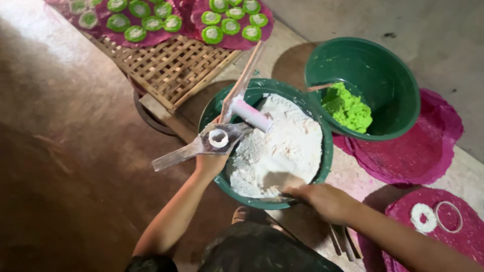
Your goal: The person prepares small snacks by pressing white material into round molds, adding green dough from a bowl, and flattening the contents using a handheld metal press.
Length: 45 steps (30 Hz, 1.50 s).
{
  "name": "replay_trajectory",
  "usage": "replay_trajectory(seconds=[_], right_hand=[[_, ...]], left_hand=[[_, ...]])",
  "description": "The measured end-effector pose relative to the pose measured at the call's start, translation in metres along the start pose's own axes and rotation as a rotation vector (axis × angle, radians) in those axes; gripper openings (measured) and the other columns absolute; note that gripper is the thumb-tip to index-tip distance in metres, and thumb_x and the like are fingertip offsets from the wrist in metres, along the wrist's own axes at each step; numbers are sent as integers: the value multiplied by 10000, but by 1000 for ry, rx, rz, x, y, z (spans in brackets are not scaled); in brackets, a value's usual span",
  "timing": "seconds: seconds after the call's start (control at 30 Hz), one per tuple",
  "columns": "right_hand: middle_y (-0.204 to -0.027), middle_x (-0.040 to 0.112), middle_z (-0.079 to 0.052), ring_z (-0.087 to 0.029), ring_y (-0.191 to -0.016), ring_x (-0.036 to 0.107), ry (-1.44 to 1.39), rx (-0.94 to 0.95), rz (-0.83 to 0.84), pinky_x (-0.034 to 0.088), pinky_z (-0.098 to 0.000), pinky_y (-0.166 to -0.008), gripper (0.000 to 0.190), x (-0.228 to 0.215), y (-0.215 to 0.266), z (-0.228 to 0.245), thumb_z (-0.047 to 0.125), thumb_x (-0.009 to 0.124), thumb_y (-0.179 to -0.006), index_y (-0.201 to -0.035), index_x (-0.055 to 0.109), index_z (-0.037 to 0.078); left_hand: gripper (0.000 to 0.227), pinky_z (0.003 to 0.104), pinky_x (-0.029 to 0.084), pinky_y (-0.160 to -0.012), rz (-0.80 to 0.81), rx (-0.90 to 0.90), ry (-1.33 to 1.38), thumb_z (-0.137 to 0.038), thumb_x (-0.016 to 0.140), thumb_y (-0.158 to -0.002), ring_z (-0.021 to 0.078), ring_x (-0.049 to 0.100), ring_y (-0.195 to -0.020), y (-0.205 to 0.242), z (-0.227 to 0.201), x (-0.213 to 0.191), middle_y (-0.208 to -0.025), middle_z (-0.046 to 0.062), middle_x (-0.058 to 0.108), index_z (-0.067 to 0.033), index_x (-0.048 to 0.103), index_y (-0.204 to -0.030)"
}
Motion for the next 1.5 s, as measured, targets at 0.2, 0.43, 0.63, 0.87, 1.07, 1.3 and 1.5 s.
replay_trajectory(seconds=[0.2,0.43,0.63,0.87,1.07,1.3,1.5], right_hand=[[-956,823,-98,-173,-710,746,-362,278,-106,586,-335,-690,427,-55,41,-1,18,621,-904,-1301,699,154],[-841,800,-25,-67,-581,561,-607,558,-238,603,-290,-553,442,-118,62,-5,137,619,-930,-1353,713,223],[-1023,815,-69,-241,-772,752,176,-11,-350,570,-336,-608,374,-181,35,54,236,676,-917,-1286,735,225],[-902,679,-105,-255,-774,724,827,120,-91,565,-387,-591,361,-117,-41,66,120,598,-876,-1236,621,124],[-916,659,-96,-270,-728,728,639,159,-203,573,-414,-544,452,-151,-1,94,58,617,-755,-1205,631,107],[-918,700,-89,-289,-629,721,744,356,-200,570,-416,-504,297,-185,-21,103,127,566,-874,-1156,650,169],[-782,701,-85,-257,-556,714,791,226,-237,549,-391,-445,178,-180,-29,106,113,566,-878,-1032,655,124]], left_hand=[[402,312,552,-891,82,-25,-109,-205,821,-863,184,707,-1020,-10,-7,12,-1201,85,721,-66,662,-1205],[619,353,544,-970,230,-14,-372,-353,798,-795,247,692,-1156,-18,-28,36,-1310,59,699,-166,640,-1364],[747,446,468,-963,540,207,-610,-395,818,-671,346,563,-1258,-14,-41,71,-1457,102,593,-152,613,-1347],[426,425,537,-861,572,-12,-499,-355,655,-803,289,690,-1040,-3,-25,93,-1125,79,736,-173,682,-1188],[298,397,557,-815,467,-149,-402,-228,712,-788,297,715,-965,-16,-19,50,-1010,98,743,-137,697,-1071],[350,406,529,-817,476,103,-427,-230,728,-809,319,680,-997,-20,-42,68,-1059,114,718,-98,676,-1129],[280,346,552,-892,483,68,-138,-215,569,-959,232,700,-1028,-15,-54,74,-1123,66,721,-92,641,-1201]])
Point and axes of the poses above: each hand's wrist, its own y-axis away from the middle knuckle, its own x-axis out of the palm, z = x × y, the point moved 10 cm from there along -y, towards the middle knuckle
